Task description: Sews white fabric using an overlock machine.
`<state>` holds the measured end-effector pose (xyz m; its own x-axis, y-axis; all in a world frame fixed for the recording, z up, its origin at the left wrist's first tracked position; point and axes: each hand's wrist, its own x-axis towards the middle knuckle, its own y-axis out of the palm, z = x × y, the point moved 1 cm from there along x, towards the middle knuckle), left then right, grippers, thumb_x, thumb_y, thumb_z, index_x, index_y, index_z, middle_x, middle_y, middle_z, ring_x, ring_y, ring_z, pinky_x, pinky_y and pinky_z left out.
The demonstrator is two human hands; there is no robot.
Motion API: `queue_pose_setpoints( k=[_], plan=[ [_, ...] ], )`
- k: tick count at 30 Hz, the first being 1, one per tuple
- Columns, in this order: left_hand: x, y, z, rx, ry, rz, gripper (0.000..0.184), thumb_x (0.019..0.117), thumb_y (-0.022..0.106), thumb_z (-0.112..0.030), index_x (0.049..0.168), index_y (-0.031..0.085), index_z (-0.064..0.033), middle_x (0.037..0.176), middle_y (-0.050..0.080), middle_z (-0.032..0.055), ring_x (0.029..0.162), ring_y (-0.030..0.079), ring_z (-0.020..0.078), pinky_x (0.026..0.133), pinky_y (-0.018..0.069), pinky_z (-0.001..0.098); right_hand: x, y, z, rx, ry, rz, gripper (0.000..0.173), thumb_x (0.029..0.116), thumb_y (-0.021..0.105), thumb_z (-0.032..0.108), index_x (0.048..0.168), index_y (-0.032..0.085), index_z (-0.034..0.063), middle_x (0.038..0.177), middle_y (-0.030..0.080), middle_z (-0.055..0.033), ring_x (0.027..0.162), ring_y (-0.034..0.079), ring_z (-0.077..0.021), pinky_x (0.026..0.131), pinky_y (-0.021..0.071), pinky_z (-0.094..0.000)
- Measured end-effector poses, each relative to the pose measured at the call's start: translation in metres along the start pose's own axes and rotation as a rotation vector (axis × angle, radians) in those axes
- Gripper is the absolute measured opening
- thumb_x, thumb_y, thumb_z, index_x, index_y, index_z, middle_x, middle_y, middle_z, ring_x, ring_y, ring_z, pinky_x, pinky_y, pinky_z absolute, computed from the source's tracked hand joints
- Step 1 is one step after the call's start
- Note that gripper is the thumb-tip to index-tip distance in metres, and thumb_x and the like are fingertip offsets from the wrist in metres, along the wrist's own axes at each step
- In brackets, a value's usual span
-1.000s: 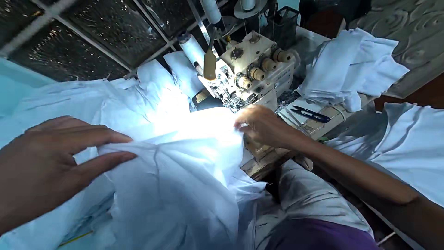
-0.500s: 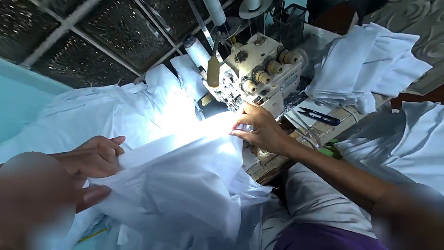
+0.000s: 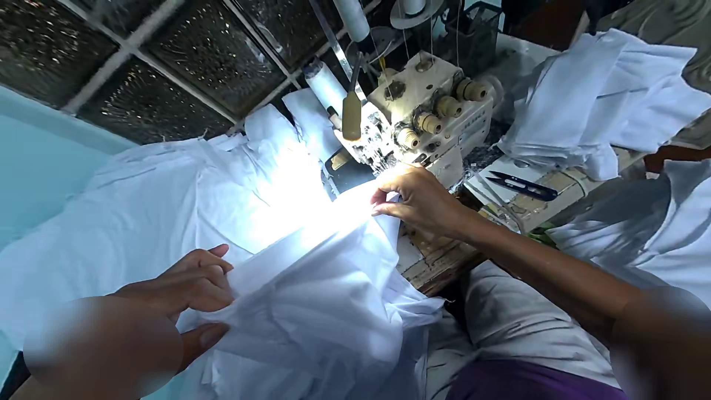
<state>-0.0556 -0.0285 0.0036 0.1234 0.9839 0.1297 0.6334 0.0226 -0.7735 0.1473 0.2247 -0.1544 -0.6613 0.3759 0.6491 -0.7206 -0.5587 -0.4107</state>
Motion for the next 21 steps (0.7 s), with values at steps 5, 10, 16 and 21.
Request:
queue_pose_setpoints(
  k=[5,10,16,21],
  plan=[
    [-0.003,-0.002,0.005,0.020,0.012,-0.006,0.011,0.0938,0.070,-0.033,0.095,0.072,-0.0216,0.086,0.065,-0.0135,0.105,0.063,0.0033,0.120,0.0343,0.0374,0.002,-0.009,0.002,0.029,0.045,0.119,0.009,0.0912,0.073,0.013,0.091,0.073,0.0038,0.084,0.070,-0.0073,0.086,0.066,-0.0210,0.089,0.0459,-0.0490],
    [-0.005,-0.005,0.014,0.011,0.014,-0.091,0.014,0.0900,0.074,-0.035,0.093,0.075,-0.0218,0.089,0.069,-0.0119,0.107,0.064,0.0073,0.115,0.0399,0.0376,-0.008,-0.008,0.003,-0.054,-0.048,0.043,0.010,0.0947,0.069,0.014,0.096,0.072,0.0040,0.097,0.064,-0.0119,0.094,0.062,-0.0269,0.085,0.0495,-0.0423],
    [0.010,-0.002,0.010,0.026,0.022,-0.166,0.014,0.0911,0.072,-0.031,0.087,0.073,-0.0177,0.086,0.068,-0.0113,0.101,0.065,0.0051,0.109,0.0438,0.0322,-0.020,-0.005,0.002,-0.141,-0.128,0.028,0.010,0.0997,0.060,0.010,0.095,0.065,0.0032,0.077,0.064,-0.0068,0.073,0.064,-0.0210,0.073,0.0526,-0.0365],
    [0.026,0.012,0.005,0.146,0.003,-0.170,0.020,0.0961,0.066,-0.031,0.091,0.074,-0.0145,0.090,0.068,-0.0120,0.105,0.063,0.0045,0.118,0.0361,0.0379,-0.042,-0.034,-0.009,-0.007,-0.191,0.238,0.019,0.1004,0.055,0.011,0.101,0.074,0.0061,0.085,0.071,-0.0032,0.082,0.066,-0.0159,0.082,0.0532,-0.0347]
  ],
)
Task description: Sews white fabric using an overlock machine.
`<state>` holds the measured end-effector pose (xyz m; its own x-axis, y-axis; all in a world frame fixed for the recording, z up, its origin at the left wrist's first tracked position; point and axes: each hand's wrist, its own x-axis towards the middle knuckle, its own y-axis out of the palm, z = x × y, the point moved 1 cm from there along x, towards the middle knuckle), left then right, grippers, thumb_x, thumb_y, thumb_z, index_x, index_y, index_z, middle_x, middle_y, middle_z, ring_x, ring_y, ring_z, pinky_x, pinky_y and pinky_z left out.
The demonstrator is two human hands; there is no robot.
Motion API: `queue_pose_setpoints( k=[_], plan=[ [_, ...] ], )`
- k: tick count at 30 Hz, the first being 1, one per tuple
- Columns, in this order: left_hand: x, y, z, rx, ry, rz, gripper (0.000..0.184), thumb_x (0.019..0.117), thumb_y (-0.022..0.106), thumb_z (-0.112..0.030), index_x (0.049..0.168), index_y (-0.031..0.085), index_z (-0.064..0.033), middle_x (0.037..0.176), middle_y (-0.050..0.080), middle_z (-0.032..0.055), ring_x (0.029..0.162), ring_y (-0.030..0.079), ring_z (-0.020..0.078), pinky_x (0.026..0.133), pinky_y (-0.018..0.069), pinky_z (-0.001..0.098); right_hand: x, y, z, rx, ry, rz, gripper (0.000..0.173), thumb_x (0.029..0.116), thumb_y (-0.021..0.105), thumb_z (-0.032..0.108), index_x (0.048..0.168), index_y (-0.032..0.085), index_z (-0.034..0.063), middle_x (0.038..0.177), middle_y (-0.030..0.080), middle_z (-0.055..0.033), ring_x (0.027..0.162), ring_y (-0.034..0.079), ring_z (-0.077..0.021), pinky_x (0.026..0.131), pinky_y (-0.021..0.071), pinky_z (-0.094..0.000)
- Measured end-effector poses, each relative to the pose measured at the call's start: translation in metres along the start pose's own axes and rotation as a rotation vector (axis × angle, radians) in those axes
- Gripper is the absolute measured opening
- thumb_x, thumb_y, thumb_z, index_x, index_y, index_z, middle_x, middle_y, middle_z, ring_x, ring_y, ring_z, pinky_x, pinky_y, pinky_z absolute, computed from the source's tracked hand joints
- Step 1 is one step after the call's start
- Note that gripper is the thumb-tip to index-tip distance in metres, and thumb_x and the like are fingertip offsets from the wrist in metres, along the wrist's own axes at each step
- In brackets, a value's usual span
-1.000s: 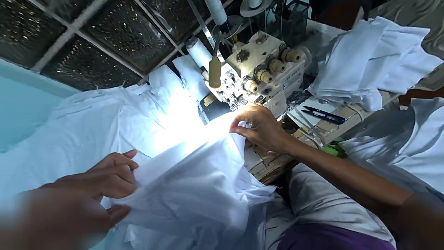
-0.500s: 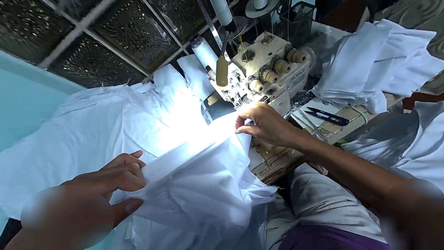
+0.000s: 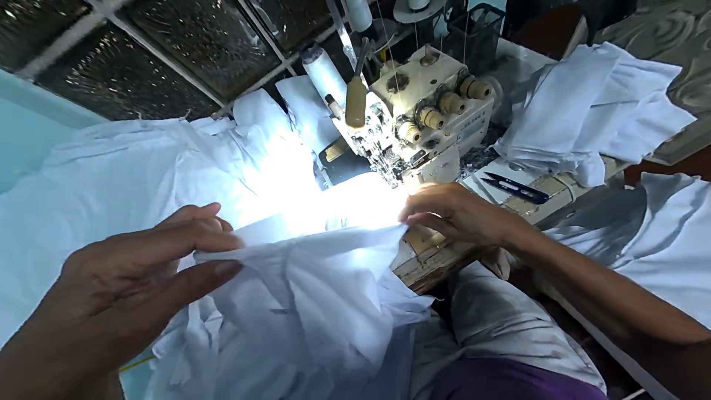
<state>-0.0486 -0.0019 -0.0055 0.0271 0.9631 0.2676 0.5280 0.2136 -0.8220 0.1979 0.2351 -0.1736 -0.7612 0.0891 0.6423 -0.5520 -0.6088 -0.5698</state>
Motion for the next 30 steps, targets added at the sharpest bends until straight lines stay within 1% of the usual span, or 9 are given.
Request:
queue_pose_setpoints(
  k=[3,7,10,12,15,20,25,27,30],
  plan=[
    [0.017,0.016,-0.011,0.044,0.042,0.061,0.021,0.0972,0.064,-0.030,0.087,0.074,-0.0150,0.086,0.067,-0.0122,0.102,0.063,0.0031,0.120,0.0328,0.0397,-0.012,-0.009,0.005,-0.032,-0.022,0.134,0.021,0.0986,0.056,0.012,0.102,0.077,0.0085,0.085,0.073,-0.0014,0.084,0.069,-0.0140,0.103,0.0481,-0.0394],
    [0.034,0.028,-0.018,0.040,0.130,0.090,0.018,0.0957,0.066,-0.028,0.088,0.077,-0.0160,0.082,0.068,-0.0126,0.094,0.063,0.0022,0.119,0.0329,0.0416,-0.020,-0.013,0.017,-0.033,0.009,0.130,0.014,0.0956,0.063,0.011,0.095,0.077,0.0063,0.082,0.073,-0.0020,0.084,0.070,-0.0115,0.111,0.0434,-0.0352],
    [0.040,0.027,-0.013,0.061,0.136,0.070,0.017,0.0930,0.069,-0.028,0.088,0.078,-0.0146,0.081,0.068,-0.0095,0.091,0.063,0.0056,0.115,0.0355,0.0447,-0.022,-0.011,0.017,-0.001,0.058,0.079,0.011,0.0921,0.066,0.007,0.094,0.077,0.0038,0.084,0.075,-0.0030,0.085,0.071,-0.0102,0.111,0.0446,-0.0354],
    [0.043,0.025,-0.012,0.070,0.088,0.044,0.015,0.0899,0.071,-0.024,0.086,0.078,-0.0111,0.082,0.069,-0.0064,0.091,0.064,0.0082,0.113,0.0371,0.0449,-0.017,-0.008,0.011,-0.002,0.076,0.049,0.011,0.0889,0.067,0.005,0.093,0.077,0.0041,0.083,0.075,-0.0029,0.083,0.072,-0.0119,0.110,0.0453,-0.0421],
    [0.041,0.022,0.002,0.115,0.034,-0.026,0.014,0.0900,0.071,-0.027,0.090,0.076,-0.0141,0.086,0.069,-0.0102,0.094,0.062,0.0014,0.112,0.0372,0.0384,-0.005,0.000,-0.004,-0.098,0.087,-0.003,0.011,0.0893,0.068,0.009,0.094,0.078,0.0082,0.083,0.073,-0.0022,0.084,0.070,-0.0163,0.110,0.0407,-0.0510],
    [0.039,0.023,0.006,0.199,-0.061,-0.105,0.019,0.0873,0.072,-0.027,0.089,0.076,-0.0089,0.083,0.069,-0.0038,0.091,0.063,0.0053,0.112,0.0354,0.0431,0.013,0.012,-0.024,-0.290,0.040,-0.165,0.009,0.0905,0.070,0.010,0.091,0.079,0.0102,0.083,0.073,-0.0044,0.091,0.065,-0.0249,0.102,0.0391,-0.0481],
    [0.029,0.021,0.001,0.246,-0.097,-0.138,0.024,0.0827,0.076,-0.029,0.083,0.073,-0.0053,0.080,0.067,-0.0012,0.090,0.063,0.0085,0.113,0.0339,0.0465,0.019,0.016,-0.026,-0.407,0.024,-0.147,0.013,0.0935,0.065,0.009,0.091,0.078,0.0095,0.086,0.073,-0.0056,0.097,0.064,-0.0293,0.101,0.0380,-0.0492],
    [0.019,0.019,0.003,0.255,-0.069,-0.159,0.027,0.0857,0.076,-0.033,0.087,0.074,-0.0058,0.086,0.070,-0.0006,0.092,0.063,0.0092,0.108,0.0383,0.0430,0.019,0.017,-0.024,-0.425,0.036,-0.137,0.014,0.0945,0.064,0.009,0.092,0.078,0.0094,0.087,0.073,-0.0062,0.096,0.064,-0.0294,0.099,0.0392,-0.0491],
    [0.001,0.015,0.005,0.297,-0.010,-0.178,0.031,0.0916,0.070,-0.035,0.097,0.077,-0.0057,0.094,0.073,0.0030,0.096,0.068,0.0156,0.109,0.0429,0.0485,0.025,0.020,-0.023,-0.435,0.044,-0.128,0.017,0.0965,0.062,0.013,0.093,0.078,0.0078,0.089,0.072,-0.0105,0.097,0.064,-0.0336,0.093,0.0428,-0.0510]
  ],
)
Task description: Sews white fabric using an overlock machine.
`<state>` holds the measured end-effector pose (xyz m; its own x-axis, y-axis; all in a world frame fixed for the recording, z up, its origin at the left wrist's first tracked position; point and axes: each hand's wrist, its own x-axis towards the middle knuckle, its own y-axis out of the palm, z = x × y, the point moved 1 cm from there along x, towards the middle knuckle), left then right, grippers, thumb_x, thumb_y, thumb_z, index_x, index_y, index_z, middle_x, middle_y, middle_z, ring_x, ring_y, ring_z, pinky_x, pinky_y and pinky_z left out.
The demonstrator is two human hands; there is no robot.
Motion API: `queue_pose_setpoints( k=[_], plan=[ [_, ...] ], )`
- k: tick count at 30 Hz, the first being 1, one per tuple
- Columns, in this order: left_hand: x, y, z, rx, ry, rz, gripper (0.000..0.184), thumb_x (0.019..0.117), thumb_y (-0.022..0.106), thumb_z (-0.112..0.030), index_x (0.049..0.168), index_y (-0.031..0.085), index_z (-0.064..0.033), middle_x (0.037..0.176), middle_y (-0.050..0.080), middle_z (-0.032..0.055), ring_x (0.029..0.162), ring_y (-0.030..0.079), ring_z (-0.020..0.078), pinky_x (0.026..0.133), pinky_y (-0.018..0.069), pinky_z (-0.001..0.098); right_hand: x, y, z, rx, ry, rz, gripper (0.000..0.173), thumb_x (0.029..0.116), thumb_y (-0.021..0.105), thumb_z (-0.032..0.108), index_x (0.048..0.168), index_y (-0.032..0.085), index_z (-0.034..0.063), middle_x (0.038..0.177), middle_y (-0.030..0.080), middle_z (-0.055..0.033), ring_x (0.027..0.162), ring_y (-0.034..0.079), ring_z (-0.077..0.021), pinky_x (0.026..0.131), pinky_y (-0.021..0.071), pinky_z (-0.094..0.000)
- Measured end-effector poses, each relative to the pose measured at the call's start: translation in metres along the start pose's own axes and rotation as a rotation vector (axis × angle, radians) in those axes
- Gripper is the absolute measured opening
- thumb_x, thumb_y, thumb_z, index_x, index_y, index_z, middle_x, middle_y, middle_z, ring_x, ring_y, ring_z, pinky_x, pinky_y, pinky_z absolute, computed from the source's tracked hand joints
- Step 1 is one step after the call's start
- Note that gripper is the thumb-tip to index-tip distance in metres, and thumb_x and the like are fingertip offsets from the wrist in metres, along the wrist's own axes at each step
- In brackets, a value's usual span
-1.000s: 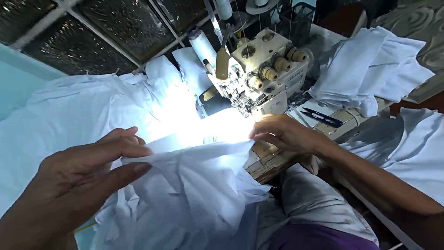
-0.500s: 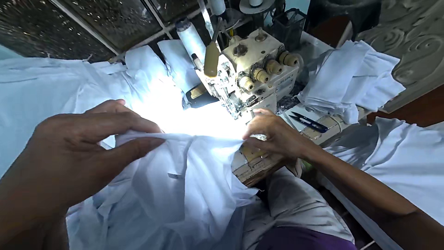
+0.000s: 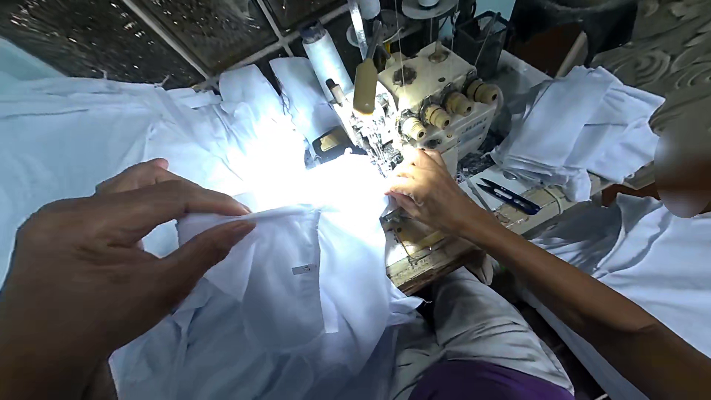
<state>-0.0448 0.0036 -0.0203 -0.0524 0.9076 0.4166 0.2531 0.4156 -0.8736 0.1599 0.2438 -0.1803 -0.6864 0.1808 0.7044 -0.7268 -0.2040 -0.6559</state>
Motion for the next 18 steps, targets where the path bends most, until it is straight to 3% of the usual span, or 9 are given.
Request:
queue_pose_setpoints(
  k=[3,6,8,13,18],
  plan=[
    [-0.012,-0.004,-0.010,0.022,0.004,0.018,0.030,0.0943,0.066,-0.034,0.099,0.078,-0.0062,0.094,0.074,0.0021,0.098,0.066,0.0154,0.111,0.0387,0.0493,0.015,-0.002,0.005,0.176,0.013,0.021,0.020,0.0970,0.063,0.020,0.093,0.079,0.0084,0.084,0.073,-0.0085,0.086,0.065,-0.0265,0.089,0.0428,-0.0470],
    [-0.015,-0.002,-0.028,0.033,0.020,0.025,0.026,0.0938,0.067,-0.030,0.097,0.078,-0.0060,0.085,0.069,0.0004,0.092,0.062,0.0111,0.111,0.0353,0.0489,0.032,-0.010,0.017,0.427,0.006,0.068,0.016,0.0944,0.069,0.018,0.092,0.079,0.0058,0.078,0.072,-0.0068,0.072,0.066,-0.0156,0.076,0.0485,-0.0390],
    [-0.019,0.000,-0.030,0.048,0.036,0.016,0.025,0.0941,0.066,-0.030,0.099,0.078,-0.0080,0.083,0.068,-0.0009,0.091,0.061,0.0101,0.112,0.0345,0.0508,0.041,-0.014,0.024,0.552,-0.010,0.106,0.013,0.0939,0.071,0.015,0.094,0.078,0.0035,0.083,0.073,-0.0071,0.077,0.068,-0.0118,0.072,0.0525,-0.0316],
    [-0.022,0.002,-0.026,0.065,0.043,0.030,0.030,0.0959,0.062,-0.030,0.104,0.077,-0.0051,0.090,0.069,0.0013,0.098,0.061,0.0115,0.116,0.0293,0.0512,0.046,-0.017,0.035,0.625,-0.033,0.118,0.008,0.0906,0.072,0.009,0.091,0.075,0.0021,0.086,0.073,-0.0070,0.082,0.069,-0.0108,0.075,0.0538,-0.0291],
    [-0.022,0.006,-0.019,0.069,0.055,0.057,0.031,0.0975,0.060,-0.031,0.107,0.077,-0.0072,0.089,0.069,-0.0016,0.097,0.061,0.0101,0.115,0.0286,0.0515,0.039,-0.018,0.036,0.688,-0.016,0.097,0.006,0.0867,0.071,0.005,0.087,0.072,-0.0004,0.081,0.072,-0.0074,0.077,0.068,-0.0054,0.071,0.0540,-0.0204]
  ],
)
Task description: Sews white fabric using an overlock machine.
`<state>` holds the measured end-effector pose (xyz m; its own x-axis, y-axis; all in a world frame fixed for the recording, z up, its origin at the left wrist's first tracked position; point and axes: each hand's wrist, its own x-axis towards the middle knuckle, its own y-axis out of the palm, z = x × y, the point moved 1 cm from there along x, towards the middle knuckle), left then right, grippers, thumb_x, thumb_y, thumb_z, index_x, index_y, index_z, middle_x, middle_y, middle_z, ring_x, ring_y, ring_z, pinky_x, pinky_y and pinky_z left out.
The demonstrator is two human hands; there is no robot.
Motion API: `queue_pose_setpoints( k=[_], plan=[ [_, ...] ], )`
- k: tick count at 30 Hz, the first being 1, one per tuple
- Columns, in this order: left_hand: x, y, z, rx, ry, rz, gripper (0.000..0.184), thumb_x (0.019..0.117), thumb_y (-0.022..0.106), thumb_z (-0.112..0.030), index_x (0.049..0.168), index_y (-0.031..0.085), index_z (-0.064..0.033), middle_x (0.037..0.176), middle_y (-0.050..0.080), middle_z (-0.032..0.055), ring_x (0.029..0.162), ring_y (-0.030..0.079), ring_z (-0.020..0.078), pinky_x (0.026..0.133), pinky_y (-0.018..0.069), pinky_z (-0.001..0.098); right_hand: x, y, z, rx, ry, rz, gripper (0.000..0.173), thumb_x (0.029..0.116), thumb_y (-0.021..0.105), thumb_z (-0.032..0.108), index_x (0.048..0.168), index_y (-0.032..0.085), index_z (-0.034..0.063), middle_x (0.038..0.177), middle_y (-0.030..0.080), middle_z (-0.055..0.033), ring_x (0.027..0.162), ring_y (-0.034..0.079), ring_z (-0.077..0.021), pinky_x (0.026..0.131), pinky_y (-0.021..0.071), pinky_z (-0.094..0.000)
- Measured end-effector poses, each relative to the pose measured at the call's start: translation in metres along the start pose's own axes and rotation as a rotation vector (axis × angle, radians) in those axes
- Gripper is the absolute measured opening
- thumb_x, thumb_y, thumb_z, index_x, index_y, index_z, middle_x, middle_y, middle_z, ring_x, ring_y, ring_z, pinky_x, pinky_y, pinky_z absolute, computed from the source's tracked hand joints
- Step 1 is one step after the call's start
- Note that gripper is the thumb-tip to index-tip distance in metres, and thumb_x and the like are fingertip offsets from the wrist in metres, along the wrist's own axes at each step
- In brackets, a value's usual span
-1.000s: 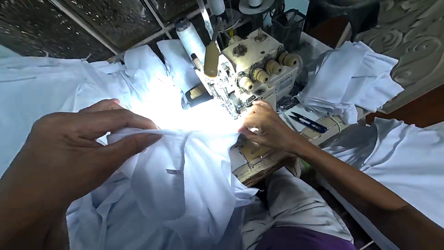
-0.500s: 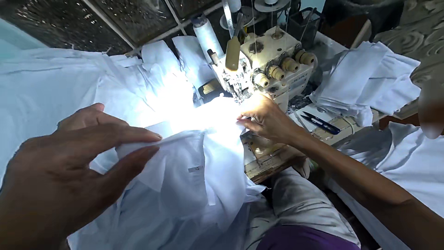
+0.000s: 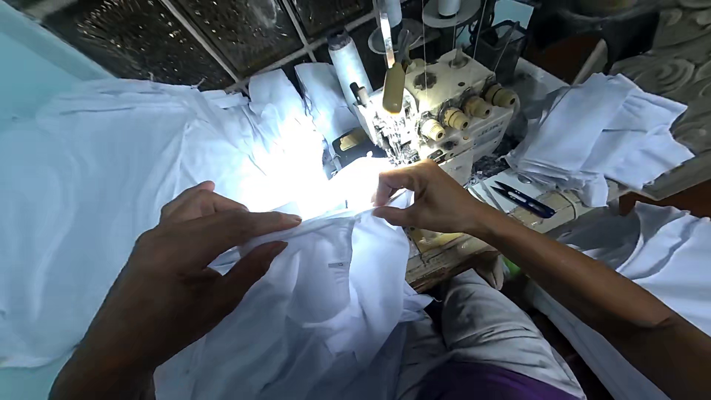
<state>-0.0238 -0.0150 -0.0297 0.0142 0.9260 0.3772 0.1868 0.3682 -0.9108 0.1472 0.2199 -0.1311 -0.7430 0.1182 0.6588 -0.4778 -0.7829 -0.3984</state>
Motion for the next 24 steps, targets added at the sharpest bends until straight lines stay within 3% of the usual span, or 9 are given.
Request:
queue_pose_setpoints(
  k=[2,6,12,15,18,20,24],
  plan=[
    [-0.002,0.002,0.005,0.006,0.016,0.012,0.030,0.0978,0.060,-0.032,0.109,0.078,-0.0110,0.090,0.069,-0.0039,0.099,0.061,0.0103,0.116,0.0280,0.0531,-0.004,-0.002,0.001,0.027,0.032,0.009,0.005,0.0863,0.072,0.004,0.087,0.070,-0.0007,0.082,0.072,-0.0068,0.077,0.068,-0.0042,0.074,0.0548,-0.0191],
    [-0.006,0.005,0.013,-0.044,0.048,0.049,0.027,0.1010,0.058,-0.037,0.119,0.074,-0.0242,0.095,0.067,-0.0117,0.106,0.058,0.0045,0.115,0.0293,0.0446,-0.014,-0.009,0.004,0.075,0.098,0.051,0.005,0.0880,0.071,0.003,0.088,0.068,-0.0002,0.081,0.070,-0.0041,0.076,0.067,-0.0015,0.072,0.0563,-0.0168],
    [-0.005,0.012,0.012,-0.083,0.143,0.133,0.027,0.1024,0.055,-0.040,0.114,0.076,-0.0278,0.097,0.070,-0.0155,0.112,0.060,0.0059,0.118,0.0290,0.0495,-0.040,-0.022,0.007,-0.045,0.133,0.195,0.012,0.0950,0.066,0.008,0.107,0.069,0.0040,0.083,0.069,-0.0001,0.072,0.065,-0.0038,0.067,0.0557,-0.0193],
    [0.000,0.015,0.010,-0.113,0.186,0.185,0.027,0.1031,0.054,-0.042,0.118,0.074,-0.0303,0.097,0.069,-0.0179,0.110,0.059,0.0036,0.117,0.0305,0.0478,-0.049,-0.024,0.005,-0.063,0.150,0.216,0.022,0.0960,0.065,0.009,0.117,0.068,0.0046,0.085,0.069,0.0008,0.074,0.065,-0.0033,0.069,0.0552,-0.0182],
    [0.002,0.020,0.008,-0.108,0.217,0.247,0.028,0.1025,0.053,-0.043,0.112,0.076,-0.0290,0.093,0.069,-0.0180,0.107,0.060,0.0040,0.116,0.0303,0.0472,-0.054,-0.023,0.003,-0.058,0.167,0.209,0.026,0.0963,0.065,0.009,0.122,0.065,0.0048,0.086,0.068,0.0009,0.076,0.065,-0.0043,0.070,0.0561,-0.0191],
    [0.002,0.025,0.008,-0.075,0.232,0.270,0.029,0.1017,0.054,-0.043,0.106,0.077,-0.0265,0.089,0.069,-0.0163,0.100,0.062,0.0045,0.115,0.0325,0.0483,-0.055,-0.021,0.003,-0.077,0.169,0.215,0.025,0.0963,0.064,0.009,0.121,0.064,0.0053,0.086,0.067,0.0010,0.077,0.065,-0.0053,0.072,0.0569,-0.0207],
    [0.004,0.032,0.008,0.018,0.209,0.317,0.032,0.0982,0.053,-0.046,0.106,0.076,-0.0260,0.085,0.067,-0.0135,0.090,0.063,0.0071,0.106,0.0411,0.0501,-0.057,-0.017,0.004,-0.132,0.156,0.248,0.021,0.0971,0.062,0.009,0.117,0.065,0.0065,0.088,0.068,0.0001,0.076,0.066,-0.0067,0.070,0.0563,-0.0235]
  ],
)
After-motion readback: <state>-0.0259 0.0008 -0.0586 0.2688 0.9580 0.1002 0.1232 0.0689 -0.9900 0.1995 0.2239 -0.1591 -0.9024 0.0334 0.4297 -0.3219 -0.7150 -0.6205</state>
